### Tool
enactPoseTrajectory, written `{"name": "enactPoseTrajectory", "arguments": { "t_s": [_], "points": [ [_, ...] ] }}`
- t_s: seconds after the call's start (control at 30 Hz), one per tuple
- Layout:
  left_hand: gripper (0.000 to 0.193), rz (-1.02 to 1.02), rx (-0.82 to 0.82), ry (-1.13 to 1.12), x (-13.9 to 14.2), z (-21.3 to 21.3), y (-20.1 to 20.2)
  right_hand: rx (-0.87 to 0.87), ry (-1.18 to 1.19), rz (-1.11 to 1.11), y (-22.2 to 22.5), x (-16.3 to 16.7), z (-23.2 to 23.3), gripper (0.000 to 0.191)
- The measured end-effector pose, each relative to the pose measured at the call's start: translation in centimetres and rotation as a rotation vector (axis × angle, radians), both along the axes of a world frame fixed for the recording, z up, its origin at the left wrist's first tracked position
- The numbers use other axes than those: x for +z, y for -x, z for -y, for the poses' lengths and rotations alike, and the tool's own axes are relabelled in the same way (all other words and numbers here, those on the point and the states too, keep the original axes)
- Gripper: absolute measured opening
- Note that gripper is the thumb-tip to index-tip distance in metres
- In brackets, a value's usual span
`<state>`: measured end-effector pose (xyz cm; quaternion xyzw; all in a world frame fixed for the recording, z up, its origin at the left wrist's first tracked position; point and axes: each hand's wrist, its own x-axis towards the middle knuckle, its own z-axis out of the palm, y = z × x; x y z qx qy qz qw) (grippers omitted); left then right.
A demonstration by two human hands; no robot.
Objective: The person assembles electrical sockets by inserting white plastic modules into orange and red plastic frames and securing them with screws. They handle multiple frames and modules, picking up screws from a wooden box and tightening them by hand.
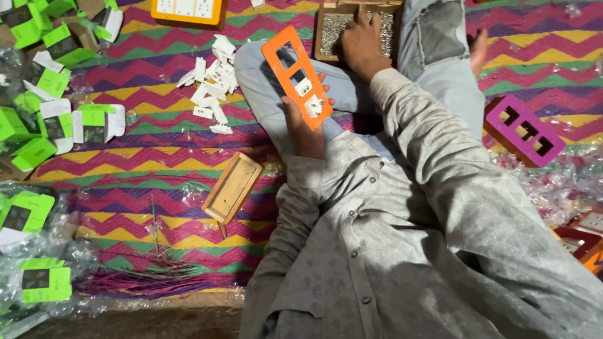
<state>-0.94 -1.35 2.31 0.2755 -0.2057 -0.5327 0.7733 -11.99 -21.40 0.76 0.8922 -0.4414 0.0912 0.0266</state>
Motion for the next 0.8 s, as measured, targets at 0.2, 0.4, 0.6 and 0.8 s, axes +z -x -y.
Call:
{"name": "enactPoseTrajectory", "arguments": {
  "t_s": [0.2,0.4,0.6,0.8],
  "points": [
    [0.083,-0.078,-0.101,-0.027,1.2,-0.7,-0.3,-0.070,0.003,-0.183,-0.1,0.2,0.9,0.016],
    [0.081,-0.086,-0.094,0.015,1.3,-0.2,-0.1,-0.008,-0.129,0.120,1.1,0.0,0.0,0.005],
    [0.081,-0.113,-0.105,-0.002,1.3,-0.4,-0.1,0.001,-0.286,0.781,2.1,1.1,-0.2,0.006],
    [0.079,-0.151,-0.098,-0.001,-0.2,0.0,-0.2,0.153,-0.438,1.118,1.2,6.7,-4.7,0.011]
  ]
}}
